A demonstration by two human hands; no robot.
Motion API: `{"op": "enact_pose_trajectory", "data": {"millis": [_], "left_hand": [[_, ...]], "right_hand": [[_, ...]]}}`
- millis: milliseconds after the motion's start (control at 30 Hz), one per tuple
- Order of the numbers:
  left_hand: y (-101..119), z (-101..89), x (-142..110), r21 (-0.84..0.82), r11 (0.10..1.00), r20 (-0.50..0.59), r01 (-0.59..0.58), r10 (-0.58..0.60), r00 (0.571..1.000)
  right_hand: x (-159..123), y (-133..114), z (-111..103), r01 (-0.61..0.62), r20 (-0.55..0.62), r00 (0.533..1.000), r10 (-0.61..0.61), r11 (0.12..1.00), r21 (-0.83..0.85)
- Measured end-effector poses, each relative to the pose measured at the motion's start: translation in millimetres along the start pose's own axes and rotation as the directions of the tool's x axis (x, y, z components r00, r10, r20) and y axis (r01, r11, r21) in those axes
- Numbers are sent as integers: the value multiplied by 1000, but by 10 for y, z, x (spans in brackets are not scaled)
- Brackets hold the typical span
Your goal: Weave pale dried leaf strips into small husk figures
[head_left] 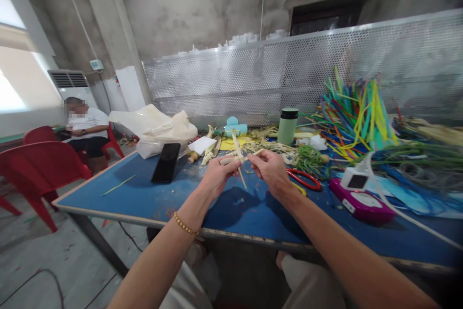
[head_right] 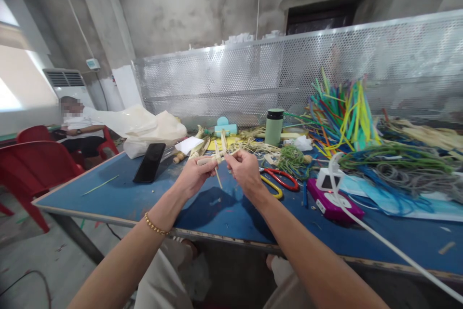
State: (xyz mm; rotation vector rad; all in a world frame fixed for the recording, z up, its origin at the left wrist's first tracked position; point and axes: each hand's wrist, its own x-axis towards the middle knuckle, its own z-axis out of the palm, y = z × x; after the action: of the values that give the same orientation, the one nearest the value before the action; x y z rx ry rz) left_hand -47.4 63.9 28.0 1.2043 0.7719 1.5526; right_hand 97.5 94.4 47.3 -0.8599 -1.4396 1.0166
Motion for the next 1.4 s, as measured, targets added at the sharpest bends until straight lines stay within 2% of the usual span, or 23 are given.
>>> {"op": "enact_pose_trajectory", "data": {"millis": [267,400,500,667,967,1300,1400], "left_hand": [[30,18,-18,-4,1000,8,16,-16,1000],[30,6,-13,-26,999,-22,29,-30,999],[23,1,-8,-62,996,-54,62,-65,996],[34,23,-16,-68,992,-18,106,-107,994],[3,11,-9,102,992,-66,70,-64,996],[3,-8,-11,157,987,-17,31,-29,999],[0,-10,-22,178,983,-3,54,-54,999]], "right_hand": [[35,75,-13,64,-44,997,-65,998,-28],[-1,17,-14,32,46,998,-33,999,10],[-9,16,-11,64,110,992,-63,998,-4],[11,54,-6,83,94,992,-82,996,-8],[18,100,-8,133,144,982,-124,990,-54],[41,105,-11,70,121,991,-58,992,-105],[60,59,-49,97,100,991,-86,989,-115]]}}
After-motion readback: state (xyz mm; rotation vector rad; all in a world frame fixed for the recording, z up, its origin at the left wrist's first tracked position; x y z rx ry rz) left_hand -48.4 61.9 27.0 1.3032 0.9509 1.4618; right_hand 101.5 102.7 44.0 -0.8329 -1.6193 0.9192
